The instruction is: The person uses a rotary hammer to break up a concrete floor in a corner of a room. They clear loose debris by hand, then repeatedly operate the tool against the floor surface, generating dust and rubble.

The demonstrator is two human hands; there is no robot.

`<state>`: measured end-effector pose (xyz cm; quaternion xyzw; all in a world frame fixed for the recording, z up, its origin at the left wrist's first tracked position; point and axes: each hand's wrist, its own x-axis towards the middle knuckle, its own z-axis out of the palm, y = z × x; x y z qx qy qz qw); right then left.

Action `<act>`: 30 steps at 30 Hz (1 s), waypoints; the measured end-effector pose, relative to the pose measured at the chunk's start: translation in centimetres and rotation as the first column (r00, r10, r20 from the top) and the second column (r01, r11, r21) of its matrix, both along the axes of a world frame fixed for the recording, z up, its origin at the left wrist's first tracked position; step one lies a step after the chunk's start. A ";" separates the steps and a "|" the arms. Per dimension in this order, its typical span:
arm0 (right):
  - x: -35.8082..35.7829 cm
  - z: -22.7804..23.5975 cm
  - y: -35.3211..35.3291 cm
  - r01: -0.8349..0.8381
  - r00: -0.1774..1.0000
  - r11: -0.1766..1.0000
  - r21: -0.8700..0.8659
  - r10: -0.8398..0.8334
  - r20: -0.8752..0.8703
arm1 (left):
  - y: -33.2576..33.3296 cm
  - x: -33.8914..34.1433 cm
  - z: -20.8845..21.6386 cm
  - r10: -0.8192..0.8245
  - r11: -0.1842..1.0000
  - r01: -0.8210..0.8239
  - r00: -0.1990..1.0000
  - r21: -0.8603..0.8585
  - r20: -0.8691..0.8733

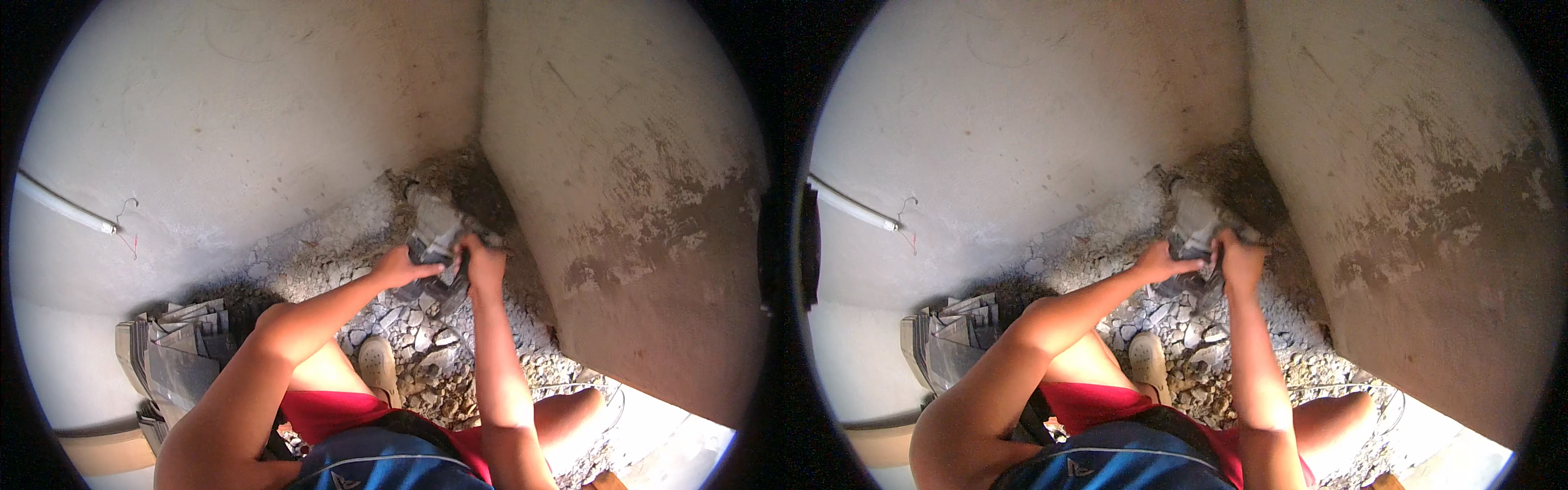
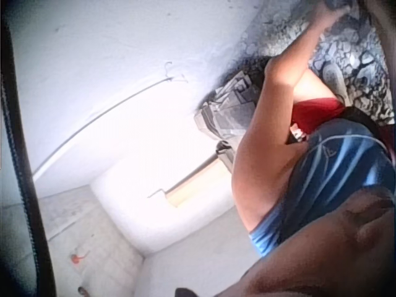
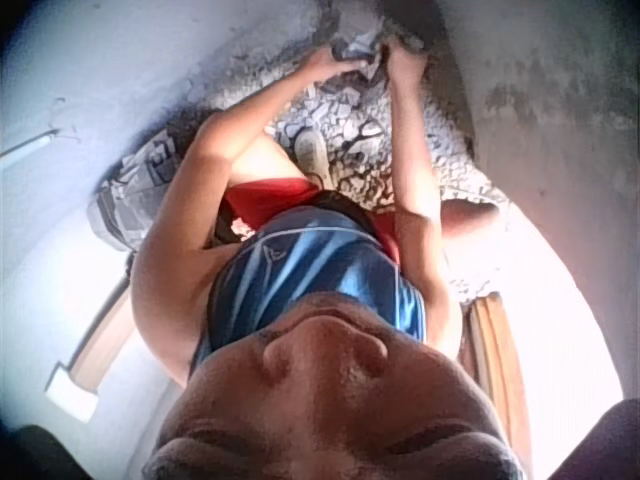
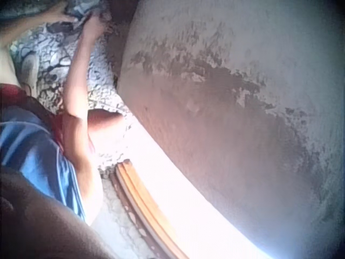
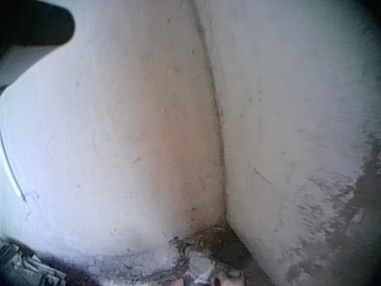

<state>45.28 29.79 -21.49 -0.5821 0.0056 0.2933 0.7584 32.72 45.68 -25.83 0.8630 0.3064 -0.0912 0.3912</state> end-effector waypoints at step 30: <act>-0.7 -4.6 -9.3 0.268 0.871 0.950 0.161 -0.168 -0.462 | -6.9 2.1 5.5 -0.127 0.970 0.157 0.979 0.184 -0.162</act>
